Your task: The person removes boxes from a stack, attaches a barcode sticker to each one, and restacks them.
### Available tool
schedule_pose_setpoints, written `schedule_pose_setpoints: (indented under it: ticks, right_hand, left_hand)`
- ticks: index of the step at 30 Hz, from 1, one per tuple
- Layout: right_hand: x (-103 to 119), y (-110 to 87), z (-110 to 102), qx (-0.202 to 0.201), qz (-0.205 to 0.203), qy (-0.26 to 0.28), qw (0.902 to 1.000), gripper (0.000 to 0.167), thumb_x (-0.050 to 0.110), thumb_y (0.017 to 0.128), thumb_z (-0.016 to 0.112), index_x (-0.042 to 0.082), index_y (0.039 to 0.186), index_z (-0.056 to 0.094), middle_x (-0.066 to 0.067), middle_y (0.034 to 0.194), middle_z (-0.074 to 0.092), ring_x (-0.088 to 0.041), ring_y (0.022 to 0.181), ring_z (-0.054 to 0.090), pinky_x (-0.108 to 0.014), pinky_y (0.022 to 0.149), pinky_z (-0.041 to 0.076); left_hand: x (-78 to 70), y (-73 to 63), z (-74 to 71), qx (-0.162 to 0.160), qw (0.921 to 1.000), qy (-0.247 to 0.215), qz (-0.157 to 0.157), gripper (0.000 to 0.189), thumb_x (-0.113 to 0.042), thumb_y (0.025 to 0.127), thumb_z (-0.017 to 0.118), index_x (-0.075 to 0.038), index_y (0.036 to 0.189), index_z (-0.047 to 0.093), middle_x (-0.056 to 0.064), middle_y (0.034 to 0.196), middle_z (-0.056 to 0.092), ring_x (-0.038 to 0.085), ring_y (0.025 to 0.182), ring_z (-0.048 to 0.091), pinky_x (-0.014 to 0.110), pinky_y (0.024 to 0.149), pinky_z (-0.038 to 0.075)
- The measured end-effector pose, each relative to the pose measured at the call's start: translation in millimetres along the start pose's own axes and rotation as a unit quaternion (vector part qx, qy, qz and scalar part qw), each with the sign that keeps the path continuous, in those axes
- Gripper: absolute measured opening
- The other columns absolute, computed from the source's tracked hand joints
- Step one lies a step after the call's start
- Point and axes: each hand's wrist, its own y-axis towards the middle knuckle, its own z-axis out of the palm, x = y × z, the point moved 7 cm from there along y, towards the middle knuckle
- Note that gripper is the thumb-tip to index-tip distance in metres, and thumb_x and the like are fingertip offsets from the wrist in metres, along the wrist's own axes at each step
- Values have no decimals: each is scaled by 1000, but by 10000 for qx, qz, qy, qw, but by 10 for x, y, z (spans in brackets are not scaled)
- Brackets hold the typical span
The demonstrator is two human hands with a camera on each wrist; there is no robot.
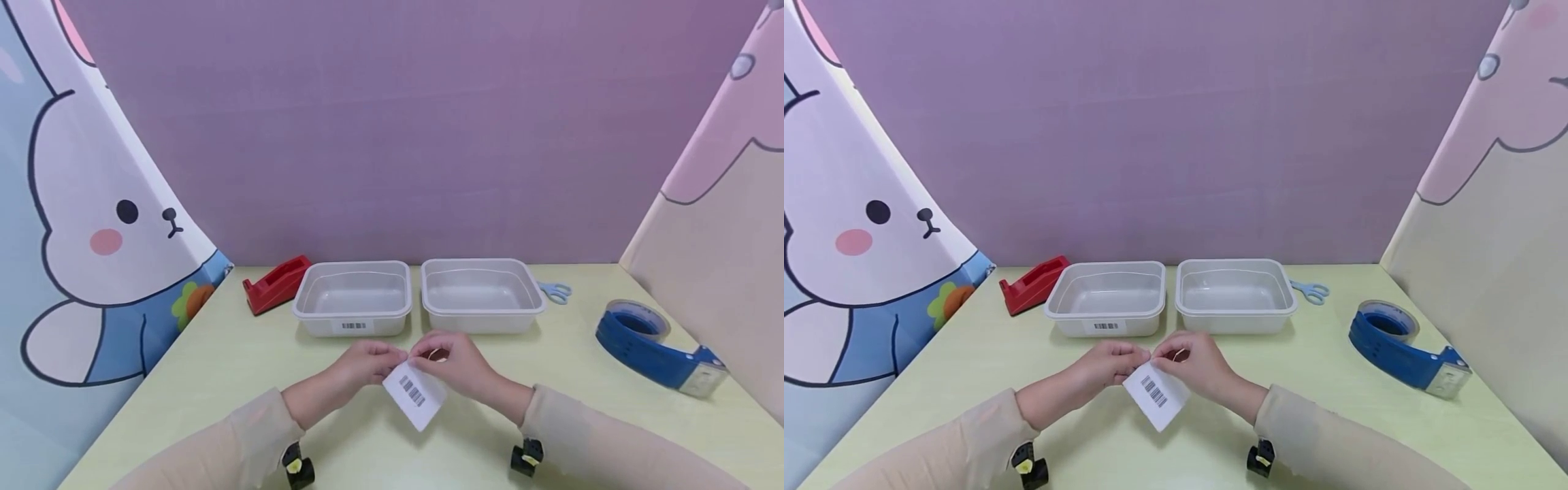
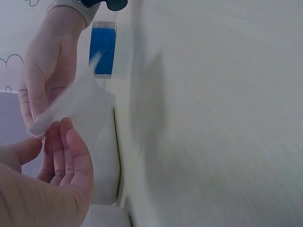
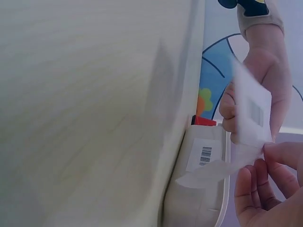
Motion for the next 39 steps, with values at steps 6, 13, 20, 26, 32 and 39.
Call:
schedule_pose_setpoints:
  ticks: [6, 13, 20, 26, 32, 39]
  right_hand:
    - [46, -5, 25, 96, -170, -98, 9998, 4, 8, 83, 74, 8, 87, 75, -6, 91, 71, -4, 80, 61, -22, 70, 56]
    - [66, -35, 55, 240, -270, 86, 9993, 7, 10, 84, 73, 5, 89, 75, -8, 90, 72, -6, 78, 62, -22, 71, 56]
    - [73, -83, 35, 372, -131, 293, 9988, 12, 9, 86, 71, -2, 91, 72, -14, 88, 71, -5, 77, 63, -20, 70, 56]
    - [35, -113, -24, 356, 342, 595, 9970, 16, 9, 88, 69, -6, 94, 69, -17, 87, 69, -6, 74, 62, -20, 68, 55]
    - [7, -119, -77, 294, 438, 759, 9957, 19, 10, 90, 68, -8, 95, 66, -20, 82, 67, -8, 69, 60, -24, 66, 55]
    - [-14, -141, -123, 249, 564, 925, 9938, 20, 11, 90, 68, -9, 96, 65, -11, 79, 67, -8, 69, 61, -25, 67, 57]
  left_hand:
    - [22, -23, -7, 97, 9998, 158, -7, 28, -19, 94, 62, 4, 109, 68, 7, 90, 73, 10, 76, 66, 28, 73, 57]
    - [74, -11, -81, -331, 9979, 561, -52, 23, -18, 92, 65, 1, 103, 70, 6, 88, 72, 11, 73, 65, 27, 68, 56]
    - [127, 28, -138, -464, 9958, 788, 41, 21, -17, 92, 65, 0, 103, 71, 6, 93, 72, 11, 75, 64, 28, 70, 56]
    - [166, 43, -173, -636, 9942, 863, -85, 19, -16, 92, 66, 0, 102, 71, 6, 91, 71, 12, 73, 63, 29, 69, 58]
    - [180, 52, -181, -688, 9946, 767, -127, 18, -14, 91, 66, 1, 100, 70, 5, 86, 70, 12, 71, 62, 29, 68, 58]
    - [160, 32, -162, -632, 9952, 747, 15, 15, -9, 90, 66, 3, 98, 70, 3, 83, 69, 11, 70, 60, 27, 65, 56]
